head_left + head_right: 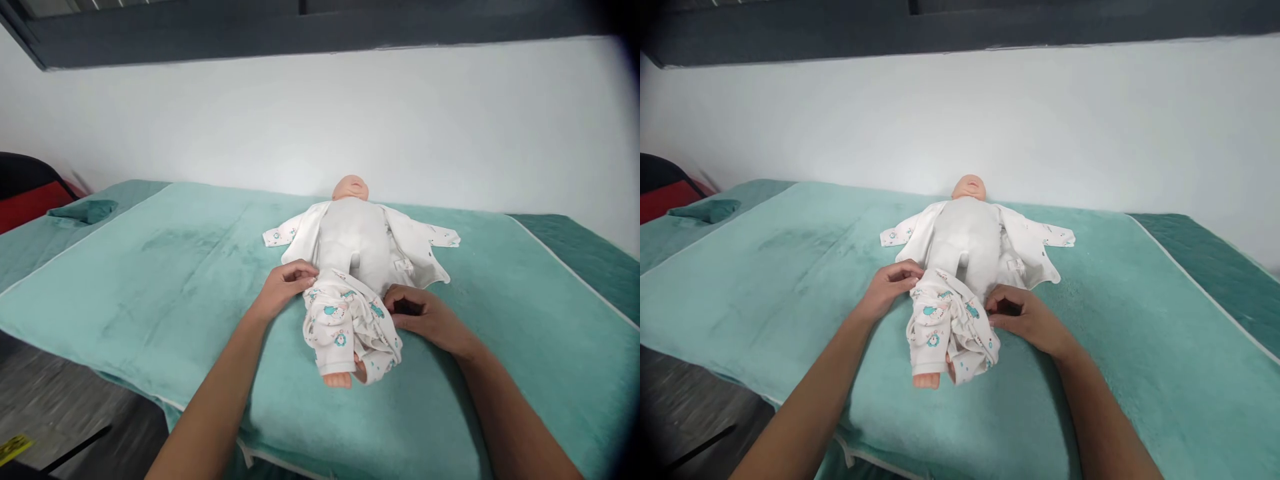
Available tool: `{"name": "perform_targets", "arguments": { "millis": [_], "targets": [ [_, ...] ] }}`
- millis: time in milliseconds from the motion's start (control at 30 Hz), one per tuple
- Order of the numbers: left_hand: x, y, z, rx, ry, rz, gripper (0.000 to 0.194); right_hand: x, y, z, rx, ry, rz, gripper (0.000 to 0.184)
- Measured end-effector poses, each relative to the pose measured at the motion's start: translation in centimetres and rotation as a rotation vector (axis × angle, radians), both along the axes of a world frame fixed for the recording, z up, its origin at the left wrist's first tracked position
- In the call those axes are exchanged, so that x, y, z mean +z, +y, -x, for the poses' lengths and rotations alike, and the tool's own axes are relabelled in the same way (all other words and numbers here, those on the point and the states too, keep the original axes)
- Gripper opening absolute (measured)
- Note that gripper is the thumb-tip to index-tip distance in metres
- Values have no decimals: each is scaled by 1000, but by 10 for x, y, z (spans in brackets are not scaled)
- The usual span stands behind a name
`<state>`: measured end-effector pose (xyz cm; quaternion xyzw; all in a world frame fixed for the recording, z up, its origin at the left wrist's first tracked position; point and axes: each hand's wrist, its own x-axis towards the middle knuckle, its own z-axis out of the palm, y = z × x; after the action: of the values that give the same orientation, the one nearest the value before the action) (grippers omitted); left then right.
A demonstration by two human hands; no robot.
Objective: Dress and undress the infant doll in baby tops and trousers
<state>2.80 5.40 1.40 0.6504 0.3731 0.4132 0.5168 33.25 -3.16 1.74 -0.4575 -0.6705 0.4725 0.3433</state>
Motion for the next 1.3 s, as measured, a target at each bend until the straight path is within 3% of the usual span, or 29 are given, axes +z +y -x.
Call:
{"name": "perform_targets", "arguments": {
  "millis": [200, 333, 433, 633, 767, 833, 967, 1167, 1300],
  "targets": [
    [-3, 3, 1, -110, -30, 212, 29, 1, -3, 1, 12, 18, 38, 23],
    [-4, 4, -2, -130, -9, 205, 28, -1, -4, 0, 62, -27, 15, 17],
    [-4, 4, -2, -145, -11, 183, 26, -6, -5, 1, 41, -70, -87, 17],
    [2, 3, 1, -211, 7, 95, 15, -19, 1, 11, -299, -52, -356, 15],
    [5, 0, -1, -274, 92, 160, 19, -26, 8, 15, -569, 30, -312, 15],
    [6, -2, -3, -292, 135, 195, 21, -27, 10, 15, -620, 93, -246, 17],
    [7, -5, -4, -248, 121, 195, 20, -27, 13, 14, -566, 126, -127, 23],
    [2, -5, -5, -38, 75, 84, 17, -23, 15, 14, -535, 89, -56, 28],
    [-5, -6, -10, 124, 39, -18, 19, -16, 13, 9, -334, 126, 1, 27]
  ]
}}
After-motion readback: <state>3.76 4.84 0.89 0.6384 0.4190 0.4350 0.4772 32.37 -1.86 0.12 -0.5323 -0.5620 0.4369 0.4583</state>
